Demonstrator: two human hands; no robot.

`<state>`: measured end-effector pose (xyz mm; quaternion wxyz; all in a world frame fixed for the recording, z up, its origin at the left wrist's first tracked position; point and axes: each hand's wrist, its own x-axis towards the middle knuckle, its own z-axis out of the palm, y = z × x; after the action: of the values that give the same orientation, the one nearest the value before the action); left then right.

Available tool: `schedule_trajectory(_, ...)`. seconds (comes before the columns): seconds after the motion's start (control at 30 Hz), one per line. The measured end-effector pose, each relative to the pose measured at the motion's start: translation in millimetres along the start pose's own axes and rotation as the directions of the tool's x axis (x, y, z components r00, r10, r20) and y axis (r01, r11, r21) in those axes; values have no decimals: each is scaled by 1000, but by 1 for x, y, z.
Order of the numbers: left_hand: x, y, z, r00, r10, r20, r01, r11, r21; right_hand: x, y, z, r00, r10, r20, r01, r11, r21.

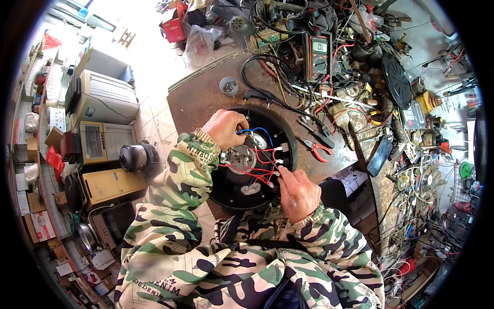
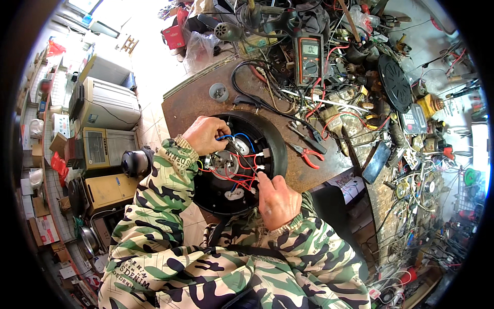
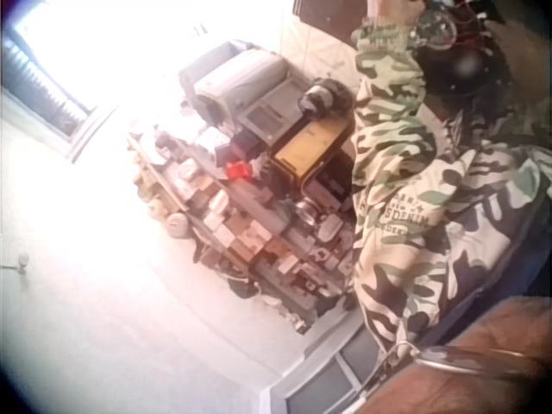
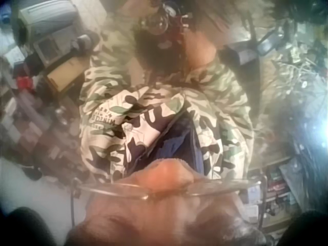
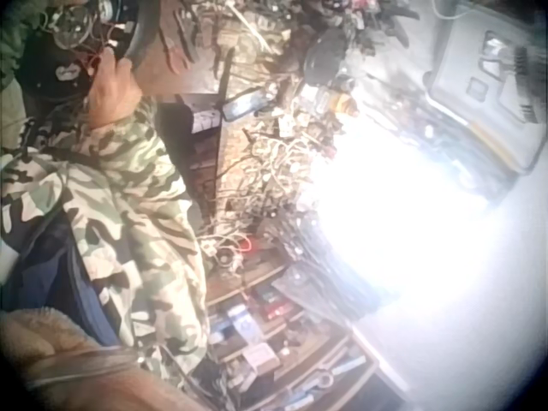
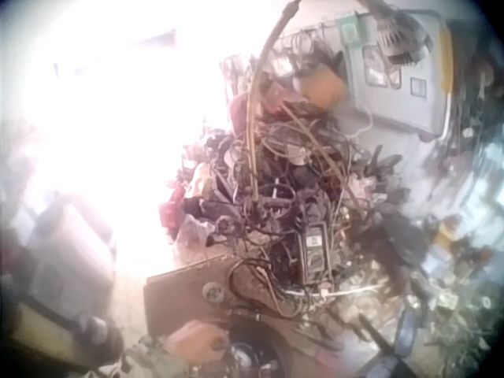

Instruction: The person repairs a circular electric appliance, likely a heater, by manipulating internal wires and components with a screwdriver and pliers. They then reassemble the unit by placing the cover back on and securing it.

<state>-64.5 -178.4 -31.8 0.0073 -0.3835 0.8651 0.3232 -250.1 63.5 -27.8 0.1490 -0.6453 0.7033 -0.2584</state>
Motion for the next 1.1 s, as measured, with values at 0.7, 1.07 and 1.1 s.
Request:
schedule_trajectory(0.7,2,0,-4,993,-94,73,101,990,-95,1,16,5,998,-38,-55,46,990,135)
schedule_trajectory(1.07,2,5,-8,980,-167,110,180,976,-121,3,21,6,993,-93,-76,98,993,64)
schedule_trajectory(1.1,1,6,-8,980,-167,106,179,977,-118,2,22,7,994,-82,-71,87,994,66)
